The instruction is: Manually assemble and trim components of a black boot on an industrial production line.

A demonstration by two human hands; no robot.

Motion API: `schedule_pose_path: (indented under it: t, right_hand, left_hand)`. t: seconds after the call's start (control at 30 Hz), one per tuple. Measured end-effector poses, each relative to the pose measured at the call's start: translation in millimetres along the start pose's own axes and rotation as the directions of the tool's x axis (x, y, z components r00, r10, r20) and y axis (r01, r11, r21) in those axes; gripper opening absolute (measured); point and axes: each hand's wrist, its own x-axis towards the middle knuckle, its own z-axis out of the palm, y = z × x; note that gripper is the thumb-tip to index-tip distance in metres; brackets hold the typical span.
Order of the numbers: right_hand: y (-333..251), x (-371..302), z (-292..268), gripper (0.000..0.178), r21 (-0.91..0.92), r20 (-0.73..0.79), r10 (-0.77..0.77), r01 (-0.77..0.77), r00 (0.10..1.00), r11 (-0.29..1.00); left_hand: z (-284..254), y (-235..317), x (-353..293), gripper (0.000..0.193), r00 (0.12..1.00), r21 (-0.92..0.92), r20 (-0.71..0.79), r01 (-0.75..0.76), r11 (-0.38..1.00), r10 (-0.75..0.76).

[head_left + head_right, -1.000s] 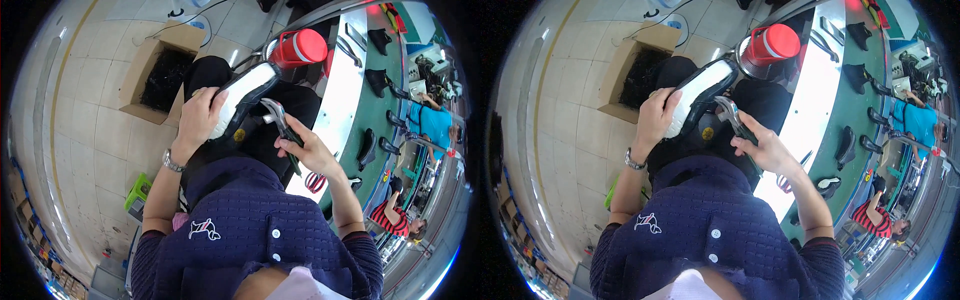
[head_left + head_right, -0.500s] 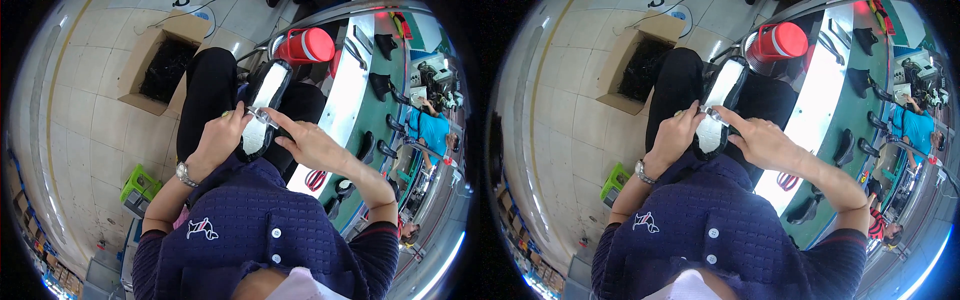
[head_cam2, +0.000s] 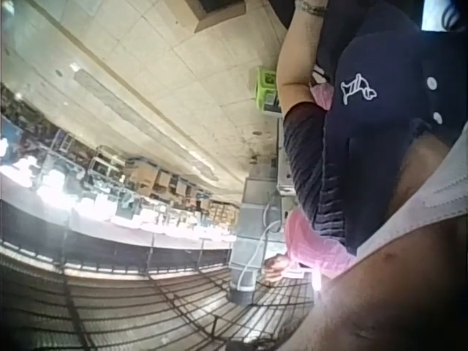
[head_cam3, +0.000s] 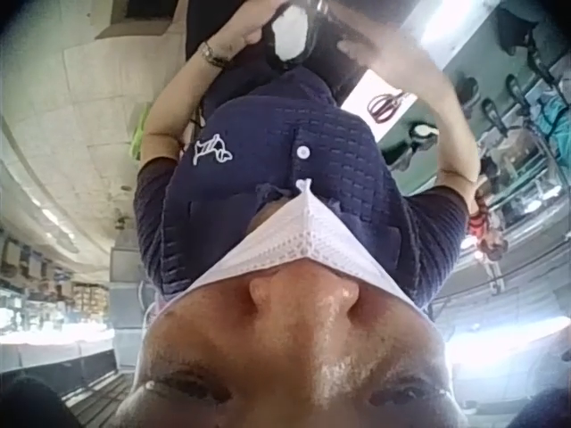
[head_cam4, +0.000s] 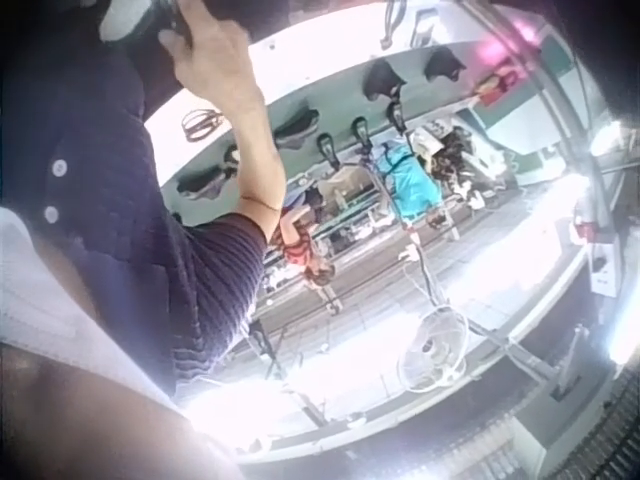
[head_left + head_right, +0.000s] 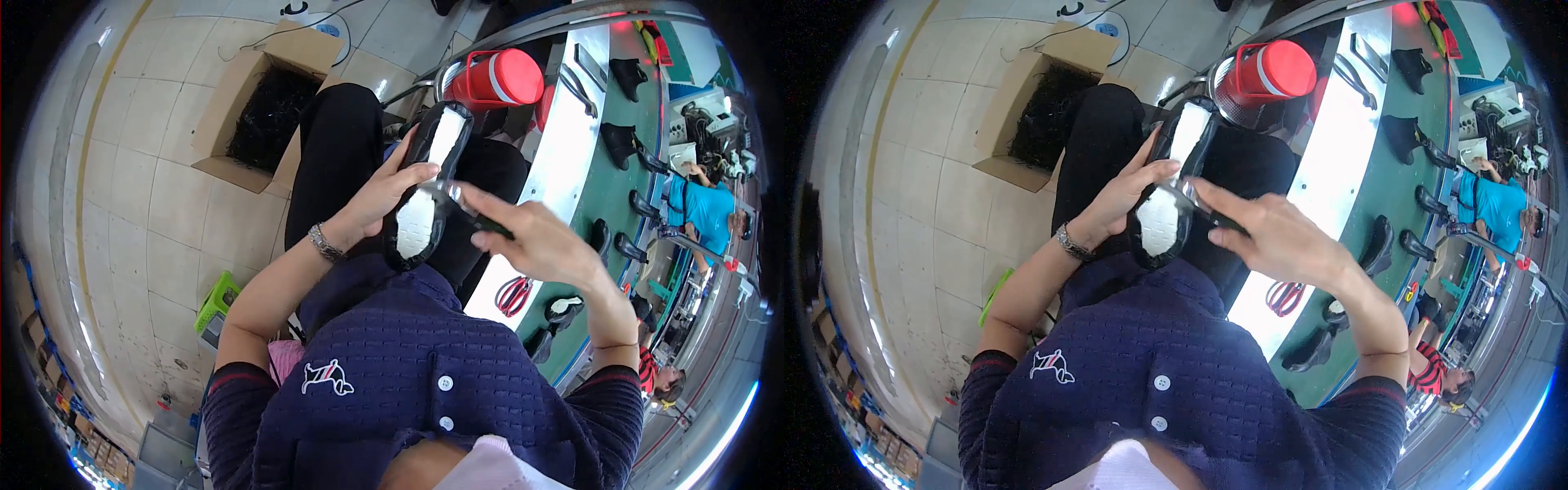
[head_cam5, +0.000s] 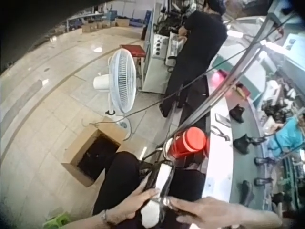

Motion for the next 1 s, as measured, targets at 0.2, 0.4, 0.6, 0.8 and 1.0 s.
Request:
schedule_pose_path:
  t: [0.2, 0.4, 0.6, 0.8, 1.0]
  right_hand:
    - [46, 53, -13, 0.064, -0.508, -0.275, -0.273, 0.102, 0.922, 0.855]
    - [35, 52, -3, 0.063, -0.508, -0.291, -0.348, 0.164, 0.891, 0.845]
    - [25, 42, -6, 0.061, -0.581, -0.23, -0.342, 0.154, 0.911, 0.799]
    - [20, 37, 13, 0.061, -0.512, -0.196, -0.179, 0.055, 0.964, 0.857]
    - [20, 33, 29, 0.06, -0.418, -0.269, -0.32, 0.189, 0.909, 0.889]
  left_hand:
    - [4, 15, -1, 0.082, 0.993, 0.082, 0.057, 0.097, 0.992, -0.102]
    - [-5, 16, -2, 0.082, 0.994, 0.11, 0.051, 0.087, 0.99, -0.093]
    - [-12, 21, -7, 0.089, 0.985, 0.119, 0.076, 0.148, 0.982, -0.157]
    - [-9, 27, -10, 0.103, 0.98, 0.095, 0.145, 0.126, 0.988, -0.139]
    - [-14, 18, -15, 0.1, 0.979, 0.162, 0.172, 0.084, 0.983, -0.112]
